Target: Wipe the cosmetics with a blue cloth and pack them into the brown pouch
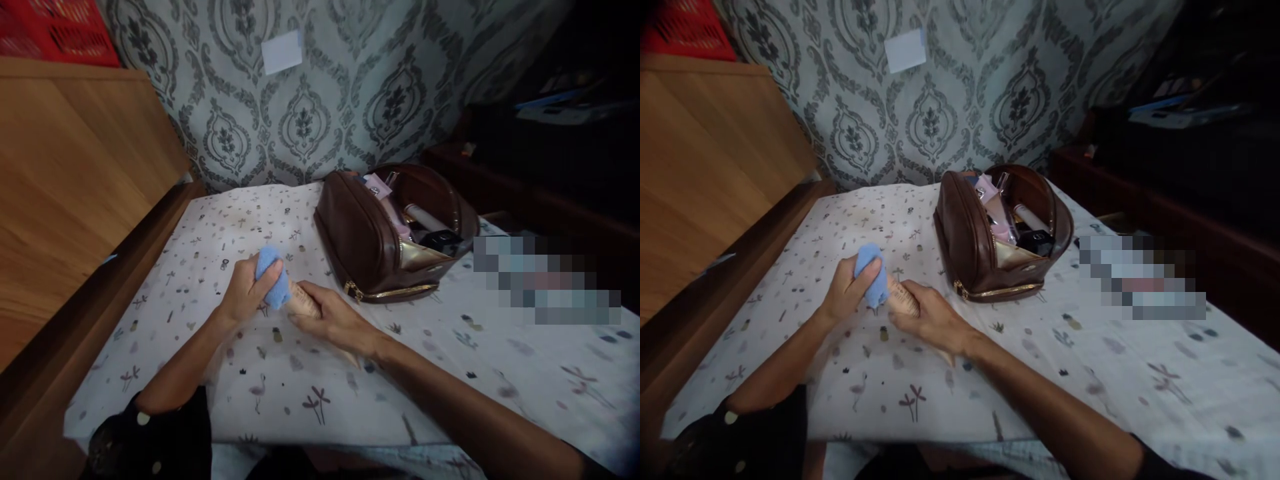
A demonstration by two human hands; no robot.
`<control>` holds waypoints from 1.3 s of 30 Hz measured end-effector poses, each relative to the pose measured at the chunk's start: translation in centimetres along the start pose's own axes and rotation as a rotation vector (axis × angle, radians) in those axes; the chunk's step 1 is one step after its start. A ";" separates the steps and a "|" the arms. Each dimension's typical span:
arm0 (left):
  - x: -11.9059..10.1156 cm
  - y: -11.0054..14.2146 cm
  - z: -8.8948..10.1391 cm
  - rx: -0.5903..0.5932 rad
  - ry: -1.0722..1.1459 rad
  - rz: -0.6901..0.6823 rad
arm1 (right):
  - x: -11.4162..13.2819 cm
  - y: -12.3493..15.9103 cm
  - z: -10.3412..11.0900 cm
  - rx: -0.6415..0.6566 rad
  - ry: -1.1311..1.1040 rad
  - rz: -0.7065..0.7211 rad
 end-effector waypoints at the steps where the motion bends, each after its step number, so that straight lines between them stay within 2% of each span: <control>1: 0.1 0.0 0.0 0.003 0.013 0.022 | 0.0 0.0 -0.1 -0.057 0.084 0.012; 5: 0.9 -0.2 -0.2 -0.028 0.166 0.149 | -0.3 0.1 -0.3 -0.126 0.213 0.006; 8: 1.7 -0.4 -0.4 -0.144 0.351 0.282 | -0.2 0.2 0.1 -0.137 0.196 0.033; 10: 2.0 -0.6 -0.3 -0.154 0.437 0.347 | 0.0 0.3 0.3 -0.122 0.147 0.053; 12: 2.1 -0.8 0.2 -0.099 0.479 0.322 | 0.1 0.3 0.5 -0.090 0.076 0.054; 14: 2.1 -1.0 1.0 -0.021 0.490 0.204 | 0.2 0.4 0.6 -0.054 0.000 0.049; 17: 1.9 -1.0 2.3 0.188 0.483 0.033 | 0.1 0.4 0.6 0.013 -0.131 0.013; 20: 1.7 -0.9 2.6 0.343 0.457 0.016 | -0.1 0.4 0.7 0.062 -0.200 -0.019; 27: 1.8 -0.8 1.9 0.324 0.443 0.172 | -0.1 0.3 0.7 -0.039 -0.043 0.016; 33: 2.3 -0.8 1.6 0.303 0.385 0.115 | 0.2 0.4 0.5 -0.081 0.084 0.044; 39: 1.8 -1.1 2.1 0.294 0.365 0.092 | 0.0 0.4 0.8 -0.032 -0.014 0.039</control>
Point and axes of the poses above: each hand's wrist, its own y-axis away from the middle knuckle, its own z-axis out of the back of the hand, x = y × z, the point moved 1 cm from there along -y, towards the middle knuckle, and after that the axes turned 10 degrees about -z, right-handed, at the moved point
